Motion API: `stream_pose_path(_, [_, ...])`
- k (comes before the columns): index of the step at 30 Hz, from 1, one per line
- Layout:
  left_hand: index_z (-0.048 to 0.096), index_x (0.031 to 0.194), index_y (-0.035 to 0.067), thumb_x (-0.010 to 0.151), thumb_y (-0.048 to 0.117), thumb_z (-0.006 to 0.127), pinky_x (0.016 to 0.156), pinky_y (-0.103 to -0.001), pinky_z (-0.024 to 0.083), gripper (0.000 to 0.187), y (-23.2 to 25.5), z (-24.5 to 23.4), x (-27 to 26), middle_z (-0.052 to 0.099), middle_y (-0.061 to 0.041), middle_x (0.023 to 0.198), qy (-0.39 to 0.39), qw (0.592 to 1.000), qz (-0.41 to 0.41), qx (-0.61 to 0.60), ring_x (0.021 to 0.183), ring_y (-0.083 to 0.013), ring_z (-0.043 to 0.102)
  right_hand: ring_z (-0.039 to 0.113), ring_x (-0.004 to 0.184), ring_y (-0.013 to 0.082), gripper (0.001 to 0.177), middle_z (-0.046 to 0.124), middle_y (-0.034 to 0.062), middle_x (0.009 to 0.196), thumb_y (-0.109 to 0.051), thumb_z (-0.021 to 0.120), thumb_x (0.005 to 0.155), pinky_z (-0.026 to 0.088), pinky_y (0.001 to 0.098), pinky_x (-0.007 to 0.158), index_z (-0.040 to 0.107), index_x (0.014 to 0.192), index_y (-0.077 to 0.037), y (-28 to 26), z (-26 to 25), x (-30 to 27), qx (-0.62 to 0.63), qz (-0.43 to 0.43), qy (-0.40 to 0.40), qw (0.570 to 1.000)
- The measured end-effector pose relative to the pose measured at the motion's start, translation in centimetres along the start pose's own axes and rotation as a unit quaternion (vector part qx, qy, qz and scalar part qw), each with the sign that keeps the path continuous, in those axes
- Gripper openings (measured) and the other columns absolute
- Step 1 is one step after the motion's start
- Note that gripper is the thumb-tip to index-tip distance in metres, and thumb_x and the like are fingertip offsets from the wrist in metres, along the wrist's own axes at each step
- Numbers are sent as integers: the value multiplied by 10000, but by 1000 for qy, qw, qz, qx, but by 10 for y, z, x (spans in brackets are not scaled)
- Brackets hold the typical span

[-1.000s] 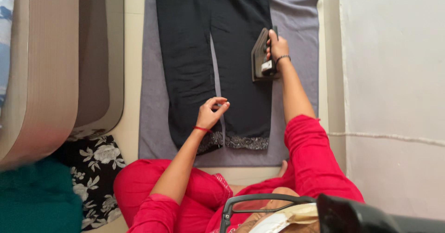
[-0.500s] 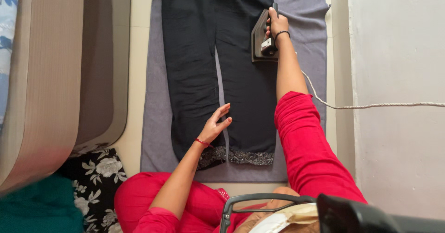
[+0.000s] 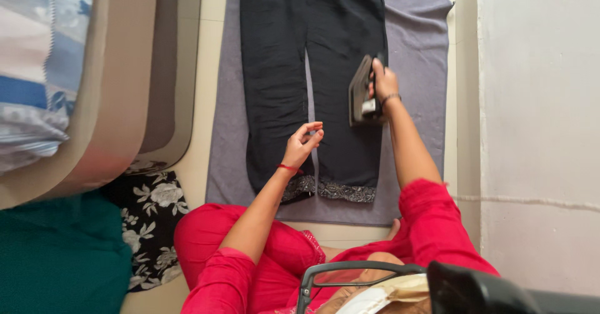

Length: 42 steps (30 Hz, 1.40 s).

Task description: The person irons a pair of black pants on a gray cloth laid out on the floor. They use an electric iron to smooth the fabric, adjusting the pants and ironing different sections including the legs and waist area.

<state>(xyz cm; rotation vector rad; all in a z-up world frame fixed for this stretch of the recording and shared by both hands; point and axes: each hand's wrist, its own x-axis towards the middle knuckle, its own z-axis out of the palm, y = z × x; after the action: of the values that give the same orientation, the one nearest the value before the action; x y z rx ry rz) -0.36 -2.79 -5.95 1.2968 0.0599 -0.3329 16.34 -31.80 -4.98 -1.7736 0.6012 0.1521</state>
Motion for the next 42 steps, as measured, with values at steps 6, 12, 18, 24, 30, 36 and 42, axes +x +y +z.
stream_pose_path(6, [751, 1154, 71, 960, 321, 712, 732, -266, 593, 319, 11, -4, 1, 736, -40, 1059, 91, 995, -28, -24, 857, -105, 710, 492, 421, 111, 480, 540, 13, 591, -551, 574, 977, 433, 285, 403, 590, 864, -85, -1, 24, -99, -30, 32, -27, 999])
stream_pose_path(12, [748, 1126, 75, 976, 329, 690, 715, -256, 574, 300, 5, -5, 3, 760, -40, 1037, 93, 992, -59, -61, 831, -99, 702, 510, 408, 115, 471, 559, 26, 567, -514, 592, 996, 422, 287, 403, 606, 837, -71, -22, 60, -91, -39, -17, -81, 996])
stream_pose_path(18, [746, 1132, 68, 990, 317, 676, 715, -254, 570, 295, 6, -9, 2, 763, -52, 1026, 87, 991, -68, -76, 828, -101, 703, 525, 392, 129, 488, 560, 32, 558, -535, 587, 992, 429, 300, 382, 598, 825, -78, -53, 105, -12, -37, -57, -115, 991])
stream_pose_path(24, [731, 1149, 82, 1001, 322, 637, 688, -239, 553, 297, -2, -21, 9, 753, -35, 1011, 114, 982, -74, -129, 792, -97, 694, 544, 403, 127, 487, 574, 21, 579, -546, 625, 956, 473, 311, 388, 615, 819, -78, -94, 154, 72, -26, -40, -100, 994])
stream_pose_path(30, [737, 1079, 77, 1007, 333, 638, 658, -239, 560, 283, 8, -28, 10, 758, -44, 952, 157, 970, -120, -144, 763, -95, 706, 566, 422, 117, 489, 597, 19, 594, -543, 651, 941, 494, 303, 411, 639, 808, -73, -119, 177, 105, -19, -37, -77, 996])
stream_pose_path(36, [693, 1035, 82, 1011, 259, 666, 603, -235, 529, 180, 30, -97, 26, 733, -35, 927, 250, 955, 7, -159, 722, -99, 676, 561, 419, 123, 492, 595, 24, 591, -551, 658, 939, 487, 305, 411, 629, 805, -78, -99, 163, 81, -8, -31, -101, 994])
stream_pose_path(42, [637, 1282, 172, 923, 347, 680, 960, -376, 458, 402, 6, -165, 40, 634, -8, 1304, 352, 917, -78, -170, 1153, -170, 579, 536, 419, 115, 496, 570, 14, 589, -564, 634, 959, 467, 298, 407, 607, 812, -91, -59, 118, 15, -10, -16, -109, 994])
